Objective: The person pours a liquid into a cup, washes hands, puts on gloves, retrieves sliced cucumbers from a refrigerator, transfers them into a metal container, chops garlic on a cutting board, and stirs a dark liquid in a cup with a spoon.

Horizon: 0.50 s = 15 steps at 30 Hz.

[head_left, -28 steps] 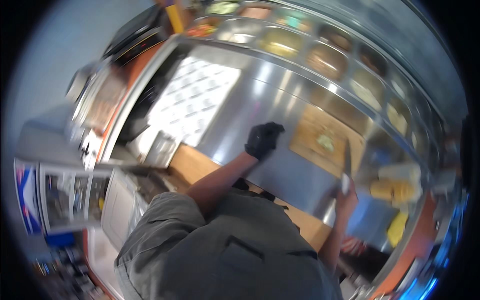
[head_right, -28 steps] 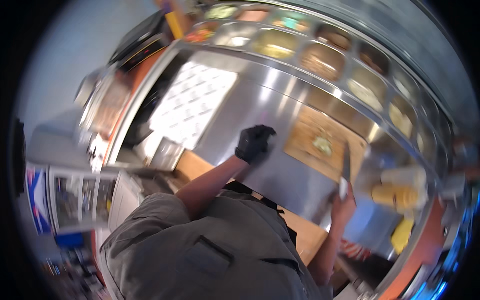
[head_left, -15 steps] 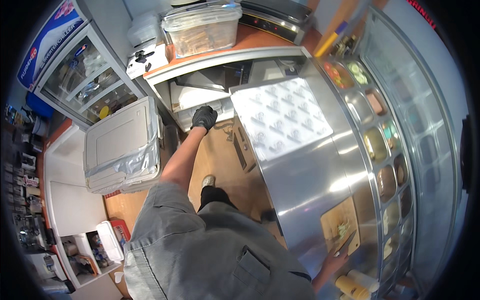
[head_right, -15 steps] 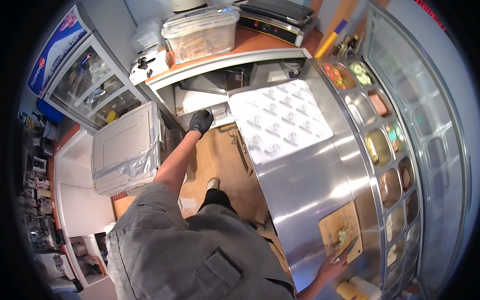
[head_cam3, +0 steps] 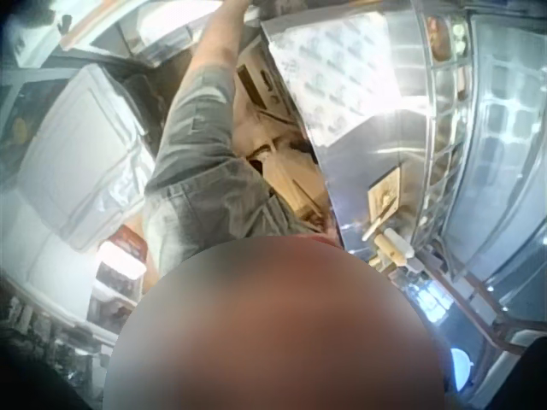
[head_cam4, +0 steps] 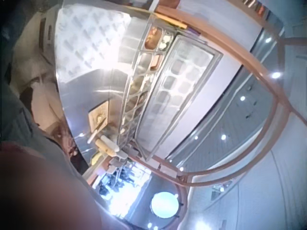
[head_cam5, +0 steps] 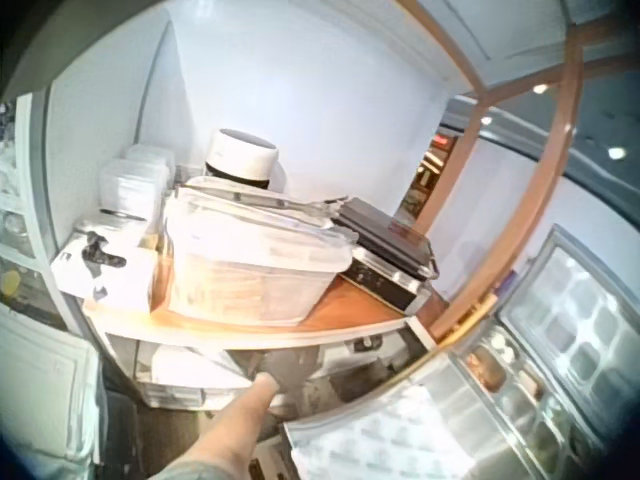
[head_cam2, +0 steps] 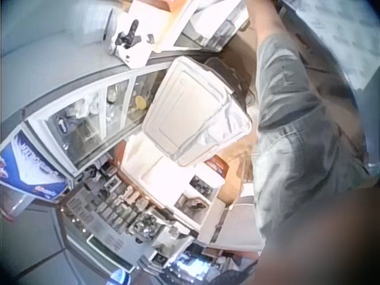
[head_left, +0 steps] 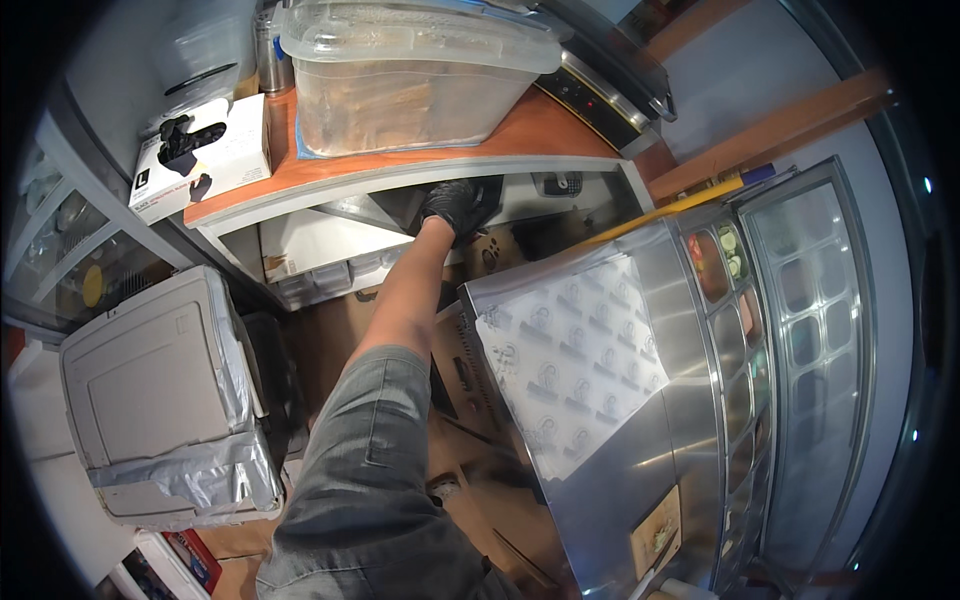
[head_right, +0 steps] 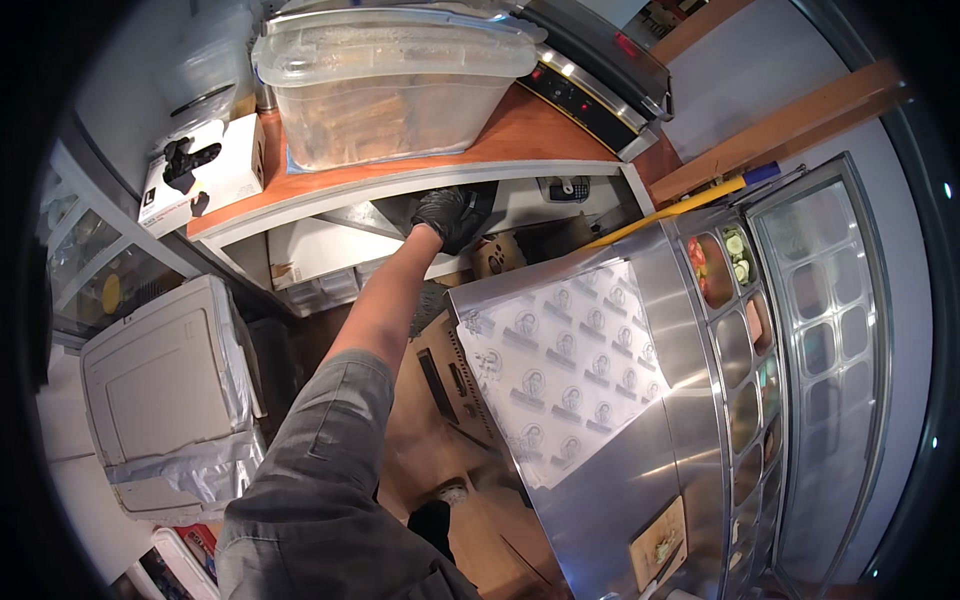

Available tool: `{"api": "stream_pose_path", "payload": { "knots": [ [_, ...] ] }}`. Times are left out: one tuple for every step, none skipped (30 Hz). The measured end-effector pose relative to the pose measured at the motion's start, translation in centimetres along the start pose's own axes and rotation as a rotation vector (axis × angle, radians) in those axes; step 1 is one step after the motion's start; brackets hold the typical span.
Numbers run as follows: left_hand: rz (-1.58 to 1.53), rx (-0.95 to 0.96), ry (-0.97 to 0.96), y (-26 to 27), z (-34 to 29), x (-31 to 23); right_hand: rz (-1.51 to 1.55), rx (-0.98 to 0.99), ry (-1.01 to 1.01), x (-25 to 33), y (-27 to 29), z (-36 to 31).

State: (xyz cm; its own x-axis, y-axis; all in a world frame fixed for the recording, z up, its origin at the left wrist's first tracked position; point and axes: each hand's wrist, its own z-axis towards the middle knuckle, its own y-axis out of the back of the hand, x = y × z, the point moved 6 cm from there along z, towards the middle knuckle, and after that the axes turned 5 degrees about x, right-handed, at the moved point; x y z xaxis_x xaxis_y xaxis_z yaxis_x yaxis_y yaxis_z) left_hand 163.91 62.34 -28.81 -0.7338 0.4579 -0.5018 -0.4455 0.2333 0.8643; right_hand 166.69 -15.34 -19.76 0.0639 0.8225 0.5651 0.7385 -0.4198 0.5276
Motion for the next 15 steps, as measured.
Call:
{"api": "stream_pose_path", "payload": {
  "knots": [
    [-0.092, -0.044, -0.041, 0.1, 0.2, 0.0, -0.070, 0.047, -0.012, 0.3, -1.7, 0.3],
    [-0.173, -0.008, -0.066, -0.3, 0.4, 0.2, -0.140, 0.096, -0.014, 0.8, -3.5, 0.7],
    [-0.254, -0.039, -0.102, -0.2, 0.6, 0.3, -0.194, 0.144, -0.009, 1.5, -5.3, 1.1],
    [-0.209, 0.053, -0.148, -0.9, 1.1, 0.4, -0.242, 0.196, 0.005, 2.5, -7.1, 1.7],
    [-0.166, 0.038, -0.224, -0.9, 1.8, 0.4, -0.285, 0.245, 0.025, 3.5, -8.8, 2.3],
    [-0.221, -0.048, -0.207, -1.1, 1.8, 0.8, -0.324, 0.290, 0.049, 4.5, -10.5, 3.0],
    [-0.235, -0.107, -0.185, -1.4, 1.7, 1.4, -0.366, 0.336, 0.093, 5.7, -12.2, 3.9],
    [-0.200, -0.287, -0.227, -0.7, 1.4, 1.6, -0.405, 0.380, 0.061, 6.4, -14.0, 5.1],
    [-0.140, -0.376, -0.258, -0.8, 0.4, 1.5, -0.457, 0.427, 0.226, 8.0, -16.0, 6.4],
    [-0.080, -0.451, -0.293, -0.8, -0.8, 1.5, -0.532, 0.460, 0.270, 8.8, -17.7, 8.1],
    [-0.216, -0.488, -0.317, -0.7, -2.5, 2.1, -0.609, 0.478, 0.395, 10.0, -19.6, 10.0],
    [-0.352, -0.506, -0.343, -0.8, -5.4, 2.5, -0.567, 0.494, 0.462, 10.7, -21.8, 12.2],
    [-0.382, -0.444, -0.311, -1.4, -9.1, 3.0, -0.461, 0.538, 0.494, 11.2, -23.6, 14.2],
    [-0.253, -0.341, -0.297, -1.6, -13.2, 2.8, -0.368, 0.583, 0.499, 11.3, -25.7, 16.4],
    [-0.205, -0.265, -0.316, -0.8, -15.8, 3.7, -0.285, 0.570, 0.488, 11.9, -28.5, 19.3]
  ]
}}
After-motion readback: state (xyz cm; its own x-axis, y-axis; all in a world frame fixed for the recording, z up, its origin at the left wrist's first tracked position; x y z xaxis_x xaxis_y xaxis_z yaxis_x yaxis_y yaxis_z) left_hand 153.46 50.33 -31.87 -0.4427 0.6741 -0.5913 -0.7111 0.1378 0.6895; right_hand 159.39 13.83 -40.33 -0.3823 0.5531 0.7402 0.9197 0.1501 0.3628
